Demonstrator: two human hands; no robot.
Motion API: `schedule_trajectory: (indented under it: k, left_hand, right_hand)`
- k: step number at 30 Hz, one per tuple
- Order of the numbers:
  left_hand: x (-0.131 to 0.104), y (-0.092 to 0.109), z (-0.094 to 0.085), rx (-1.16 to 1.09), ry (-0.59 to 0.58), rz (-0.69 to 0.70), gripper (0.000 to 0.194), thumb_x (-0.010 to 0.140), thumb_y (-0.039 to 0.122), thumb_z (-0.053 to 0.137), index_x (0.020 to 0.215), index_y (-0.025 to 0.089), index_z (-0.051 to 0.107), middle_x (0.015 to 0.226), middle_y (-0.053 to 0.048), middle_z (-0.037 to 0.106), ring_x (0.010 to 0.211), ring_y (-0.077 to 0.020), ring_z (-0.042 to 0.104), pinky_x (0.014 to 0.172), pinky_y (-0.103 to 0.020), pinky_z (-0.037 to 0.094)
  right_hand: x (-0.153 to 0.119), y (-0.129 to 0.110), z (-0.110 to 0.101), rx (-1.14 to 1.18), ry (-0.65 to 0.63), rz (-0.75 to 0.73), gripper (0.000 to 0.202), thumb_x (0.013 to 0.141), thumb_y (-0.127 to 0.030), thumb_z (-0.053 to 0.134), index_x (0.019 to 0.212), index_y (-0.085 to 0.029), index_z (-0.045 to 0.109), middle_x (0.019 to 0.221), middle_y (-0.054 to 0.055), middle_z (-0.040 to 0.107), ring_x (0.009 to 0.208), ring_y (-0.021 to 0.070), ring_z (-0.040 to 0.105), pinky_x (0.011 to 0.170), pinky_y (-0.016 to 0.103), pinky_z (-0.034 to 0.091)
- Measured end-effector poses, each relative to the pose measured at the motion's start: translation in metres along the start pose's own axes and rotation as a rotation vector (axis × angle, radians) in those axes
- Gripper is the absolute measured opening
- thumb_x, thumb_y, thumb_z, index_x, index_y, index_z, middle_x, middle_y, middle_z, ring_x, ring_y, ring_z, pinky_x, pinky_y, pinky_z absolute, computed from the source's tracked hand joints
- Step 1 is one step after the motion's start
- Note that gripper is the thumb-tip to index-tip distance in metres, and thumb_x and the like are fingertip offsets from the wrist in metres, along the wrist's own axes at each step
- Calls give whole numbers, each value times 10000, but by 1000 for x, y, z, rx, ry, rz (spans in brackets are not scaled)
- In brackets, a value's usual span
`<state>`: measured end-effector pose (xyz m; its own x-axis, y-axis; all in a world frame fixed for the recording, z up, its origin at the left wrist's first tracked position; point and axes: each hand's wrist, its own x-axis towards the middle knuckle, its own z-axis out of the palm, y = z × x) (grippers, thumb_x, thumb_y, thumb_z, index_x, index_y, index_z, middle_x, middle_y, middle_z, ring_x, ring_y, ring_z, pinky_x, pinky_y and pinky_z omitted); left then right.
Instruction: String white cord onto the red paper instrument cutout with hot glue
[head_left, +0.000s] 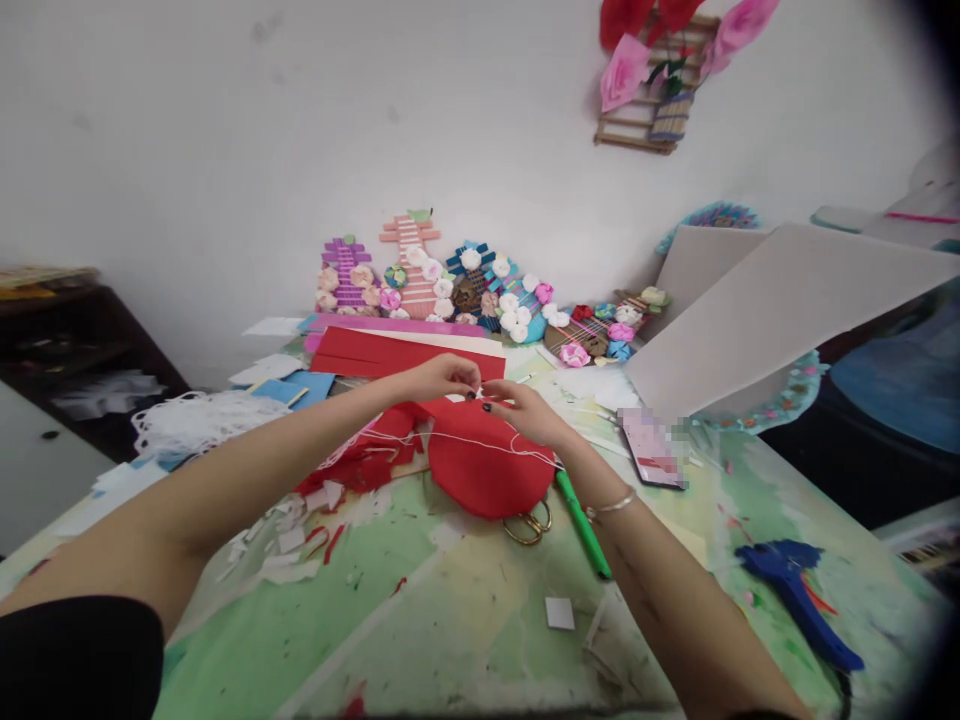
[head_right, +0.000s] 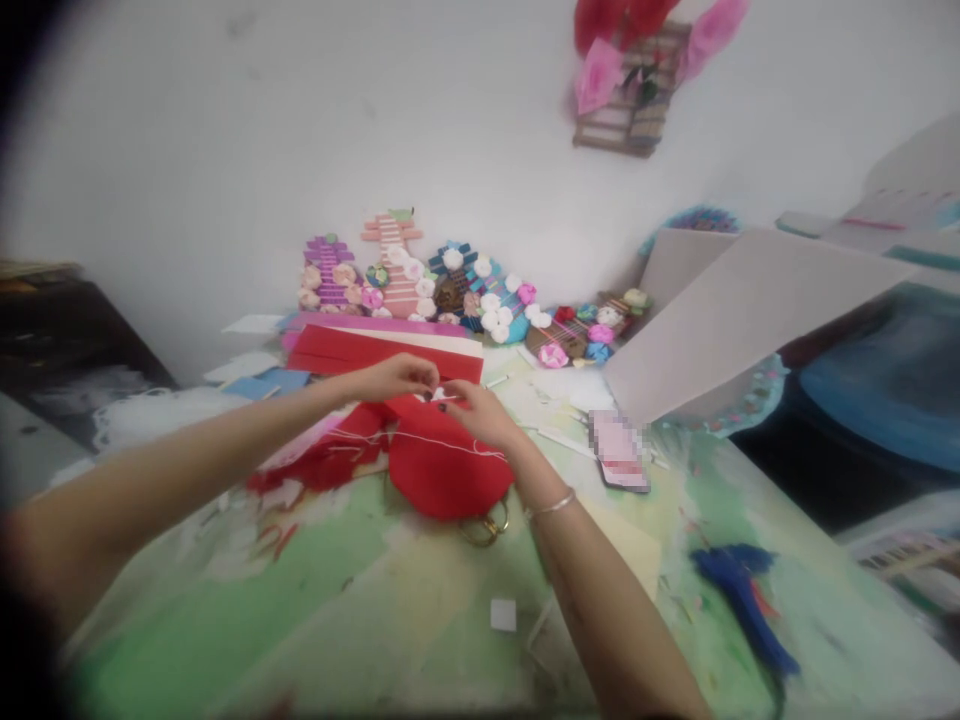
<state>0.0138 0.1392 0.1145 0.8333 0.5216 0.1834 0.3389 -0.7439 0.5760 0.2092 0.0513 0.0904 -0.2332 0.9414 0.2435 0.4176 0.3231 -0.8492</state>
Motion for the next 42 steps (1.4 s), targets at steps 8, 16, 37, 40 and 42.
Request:
schedule_trajectory:
  k: [8,16,37,40,42]
  left_hand:
    - [-23,-41,-42,128,196,-207,175,709,252,612,758,106,696,677,-43,672,614,-127,565,594,-207,400]
    - [-41,-123,-37,273,289,-407,231,639,359,606,624,131,642,612,-41,642,586,-147,535,556,-219,345]
    - [-57,-160,-15,-6,187,-540,351,585,484,607,636,137,621,620,-59,640,585,-170,576,565,-252,460]
    - [-60,-159,-11,-24,186,-548,347,563,481,628,619,139,619,599,-47,633,581,-163,564,572,-253,453]
    - [-61,-160,-9,-33,187,-547,340,550,471,639,617,139,621,607,-42,638,591,-160,562,581,-253,449]
  right_hand:
    - [4,25,0,186,-19,110,215,769,-310,556,815,-121,648,586,13,619,544,105,561,585,230,450]
    - [-61,69,-27,29,38,386,208,736,-267,481,562,-160,525,394,-35,460,348,65,366,384,196,252]
    - [-80,105,-40,-331,177,536,145,652,-196,566,659,-136,698,524,10,616,548,128,546,526,214,355]
    - [-76,105,-39,-313,183,545,124,625,-187,592,655,-134,700,520,5,608,546,122,536,515,208,349]
    - [-77,106,-41,-281,180,561,125,627,-206,602,651,-129,697,500,3,592,505,111,512,488,206,339]
